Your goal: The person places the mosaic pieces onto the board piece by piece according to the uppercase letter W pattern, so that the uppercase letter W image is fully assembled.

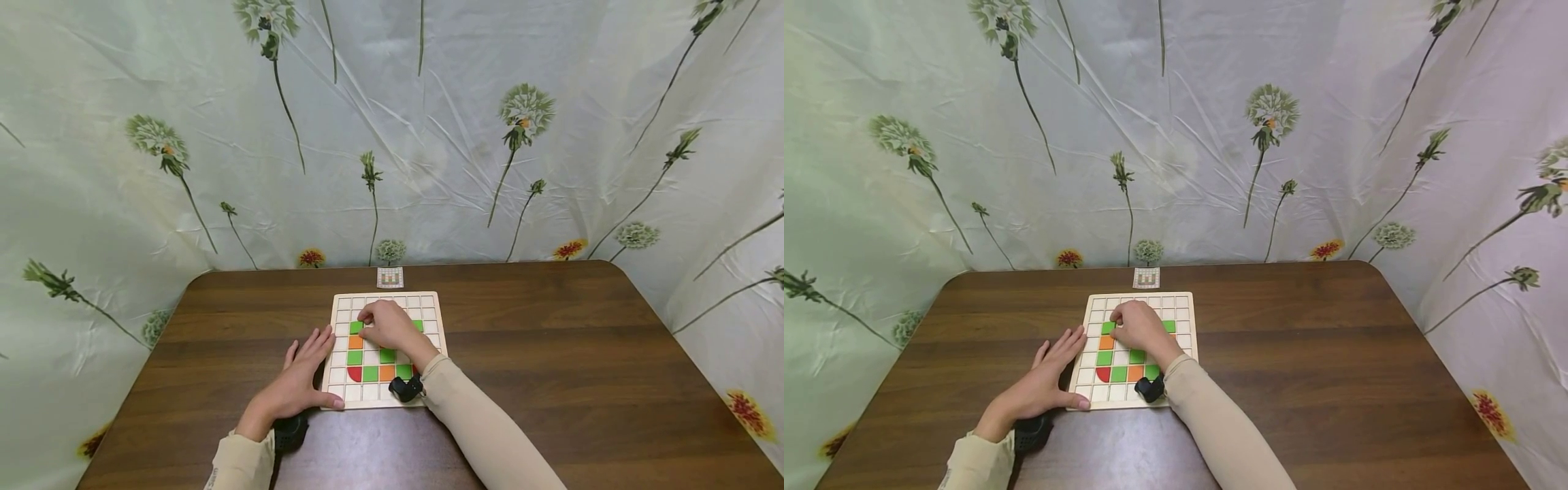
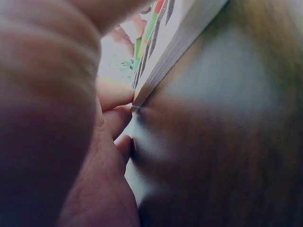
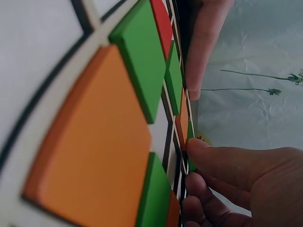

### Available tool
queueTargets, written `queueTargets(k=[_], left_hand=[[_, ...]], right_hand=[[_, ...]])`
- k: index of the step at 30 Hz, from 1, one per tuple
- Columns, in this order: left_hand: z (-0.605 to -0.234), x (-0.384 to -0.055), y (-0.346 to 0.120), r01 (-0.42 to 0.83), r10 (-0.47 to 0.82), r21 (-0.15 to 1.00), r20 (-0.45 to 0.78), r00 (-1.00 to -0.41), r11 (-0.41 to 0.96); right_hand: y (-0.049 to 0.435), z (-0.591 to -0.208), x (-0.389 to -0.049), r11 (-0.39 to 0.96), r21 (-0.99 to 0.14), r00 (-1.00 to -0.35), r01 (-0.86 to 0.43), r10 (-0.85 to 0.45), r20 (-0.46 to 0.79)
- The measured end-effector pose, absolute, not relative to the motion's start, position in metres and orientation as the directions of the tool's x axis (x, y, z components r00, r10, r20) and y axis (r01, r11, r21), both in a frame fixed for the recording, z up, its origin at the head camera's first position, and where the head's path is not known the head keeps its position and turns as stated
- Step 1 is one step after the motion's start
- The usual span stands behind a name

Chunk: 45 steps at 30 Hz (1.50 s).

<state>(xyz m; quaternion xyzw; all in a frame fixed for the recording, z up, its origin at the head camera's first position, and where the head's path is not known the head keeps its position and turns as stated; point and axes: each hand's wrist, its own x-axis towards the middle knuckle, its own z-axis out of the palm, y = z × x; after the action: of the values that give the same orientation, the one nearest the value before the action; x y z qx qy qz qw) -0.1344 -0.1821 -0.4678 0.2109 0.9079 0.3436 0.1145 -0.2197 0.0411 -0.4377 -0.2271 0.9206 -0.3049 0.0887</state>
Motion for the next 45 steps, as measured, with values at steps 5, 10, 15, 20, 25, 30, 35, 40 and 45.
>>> queueTargets(k=[5,10,15,20,25,30,35,40,45], left_hand=[[-0.467,-0.134,-0.183,0.304,0.462,0.676,-0.060,-0.885,0.671],[-0.467,-0.133,-0.184,0.301,0.459,0.676,-0.061,-0.887,0.673],[-0.467,-0.133,-0.185,0.297,0.455,0.677,-0.064,-0.888,0.674],[-0.467,-0.132,-0.185,0.300,0.454,0.674,-0.058,-0.889,0.675],[-0.468,-0.132,-0.186,0.301,0.453,0.674,-0.056,-0.890,0.675],[-0.468,-0.132,-0.187,0.298,0.451,0.672,-0.060,-0.890,0.678],[-0.468,-0.131,-0.187,0.295,0.451,0.671,-0.066,-0.890,0.680],[-0.467,-0.131,-0.186,0.293,0.451,0.676,-0.065,-0.890,0.676],[-0.466,-0.132,-0.186,0.292,0.454,0.684,-0.064,-0.889,0.668]], right_hand=[[0.040,-0.438,-0.219,0.709,-0.608,-0.881,-0.357,-0.471,-0.032],[0.041,-0.435,-0.216,0.705,-0.606,-0.879,-0.368,-0.476,-0.020],[0.047,-0.430,-0.214,0.669,-0.647,-0.878,-0.366,-0.478,0.002],[0.063,-0.424,-0.213,0.658,-0.670,-0.889,-0.344,-0.457,0.007],[0.084,-0.419,-0.210,0.655,-0.688,-0.911,-0.314,-0.412,0.023],[0.110,-0.417,-0.207,0.670,-0.678,-0.929,-0.303,-0.366,0.054],[0.139,-0.417,-0.203,0.706,-0.655,-0.945,-0.270,-0.323,0.042],[0.170,-0.417,-0.199,0.728,-0.631,-0.955,-0.266,-0.290,0.067],[0.200,-0.421,-0.195,0.756,-0.597,-0.959,-0.270,-0.266,0.096]])
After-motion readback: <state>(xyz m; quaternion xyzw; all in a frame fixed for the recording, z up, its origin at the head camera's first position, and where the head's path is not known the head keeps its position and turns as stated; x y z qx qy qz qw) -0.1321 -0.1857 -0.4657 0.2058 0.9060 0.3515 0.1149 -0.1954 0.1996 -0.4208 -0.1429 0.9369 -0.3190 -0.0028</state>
